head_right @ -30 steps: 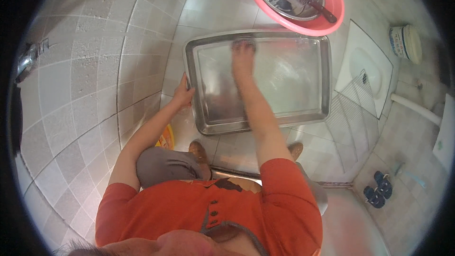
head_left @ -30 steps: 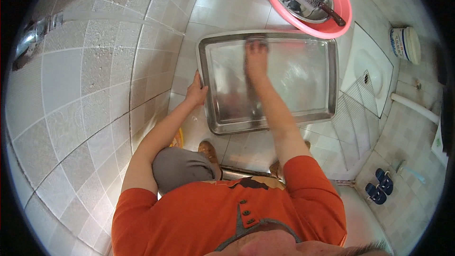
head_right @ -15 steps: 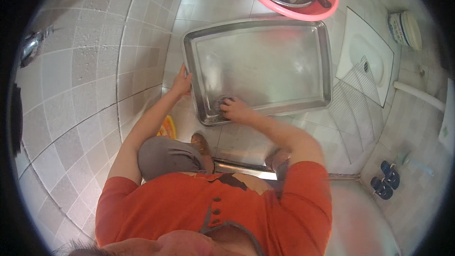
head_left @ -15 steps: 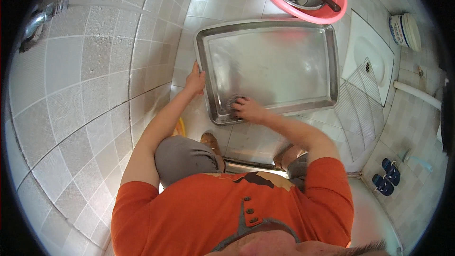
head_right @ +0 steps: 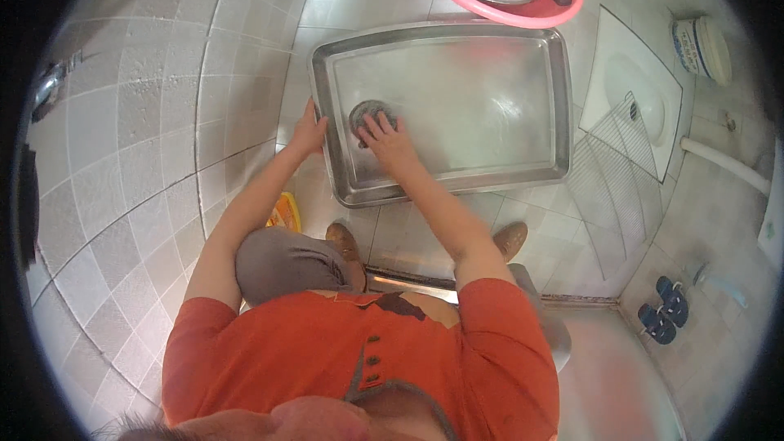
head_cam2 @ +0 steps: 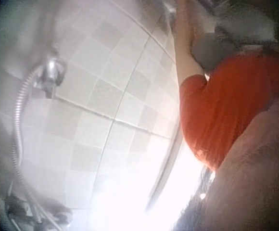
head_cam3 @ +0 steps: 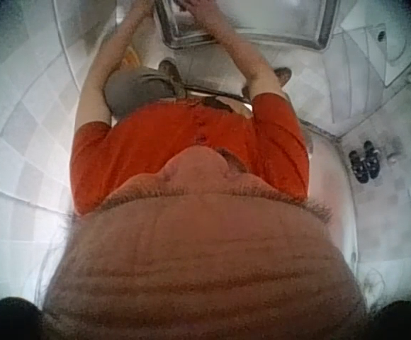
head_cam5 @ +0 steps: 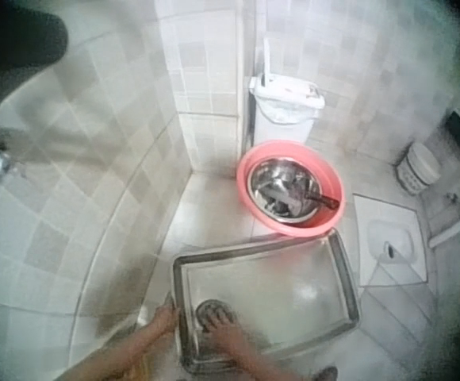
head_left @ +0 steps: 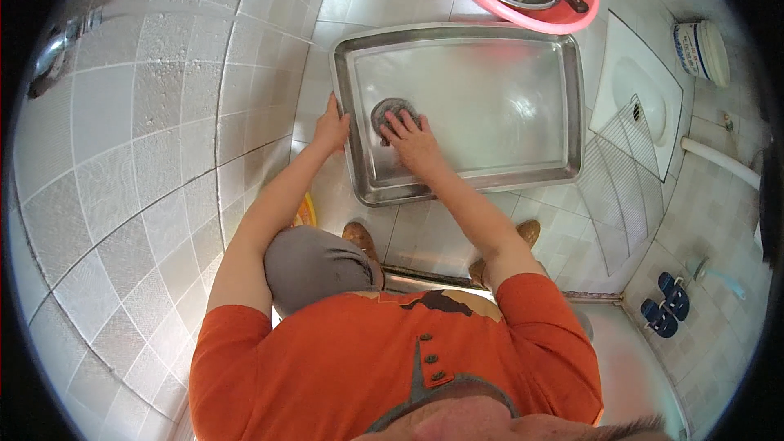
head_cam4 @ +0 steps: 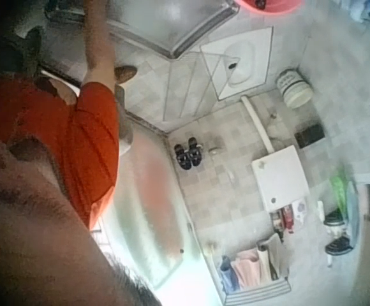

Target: The person cleans a metal grill rack and a large metal tray using a scouring pad and a sponge under running water in a bathroom, scrubbing different sides of each item.

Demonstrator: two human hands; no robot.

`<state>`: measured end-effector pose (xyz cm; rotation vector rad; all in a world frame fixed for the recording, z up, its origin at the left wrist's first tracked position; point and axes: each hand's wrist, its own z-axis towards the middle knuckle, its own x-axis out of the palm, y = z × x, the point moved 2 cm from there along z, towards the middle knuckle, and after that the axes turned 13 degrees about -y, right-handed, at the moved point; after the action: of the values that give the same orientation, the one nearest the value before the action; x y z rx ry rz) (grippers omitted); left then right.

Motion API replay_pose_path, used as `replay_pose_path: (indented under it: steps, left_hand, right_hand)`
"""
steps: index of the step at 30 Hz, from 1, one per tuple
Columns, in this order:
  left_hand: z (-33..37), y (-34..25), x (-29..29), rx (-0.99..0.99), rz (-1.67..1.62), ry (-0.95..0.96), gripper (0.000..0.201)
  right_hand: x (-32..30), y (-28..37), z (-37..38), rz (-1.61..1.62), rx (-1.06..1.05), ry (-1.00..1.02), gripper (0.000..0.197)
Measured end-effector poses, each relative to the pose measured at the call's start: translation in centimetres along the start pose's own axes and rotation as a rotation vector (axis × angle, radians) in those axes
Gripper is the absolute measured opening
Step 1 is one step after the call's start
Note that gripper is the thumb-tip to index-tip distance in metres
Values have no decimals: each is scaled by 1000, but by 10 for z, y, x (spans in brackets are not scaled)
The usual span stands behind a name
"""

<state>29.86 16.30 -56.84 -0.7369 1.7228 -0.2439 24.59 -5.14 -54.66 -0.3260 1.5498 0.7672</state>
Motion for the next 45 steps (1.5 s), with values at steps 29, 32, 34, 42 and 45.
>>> replay_pose_path:
  steps: [29, 32, 34, 42, 45]
  left_hand:
    - [-21, -44, -25, 222, 442, 110, 82]
    - [-32, -36, -21, 379, 638, 293, 94]
    - [-31, -53, -29, 369, 663, 367, 98]
    - [-30, -49, -27, 299, 609, 497, 104]
    - [-25, -50, -25, 279, 611, 524, 106]
  right_hand:
    - [0, 25, -30, -47, -155, 38, 46]
    - [13, 21, 11, -84, -132, -68, 44]
    - [14, -8, 33, -90, -92, -90, 42]
    - [-50, -235, -15, -240, 620, -158, 49]
    - [-39, -269, -81, -486, 677, -343, 47]
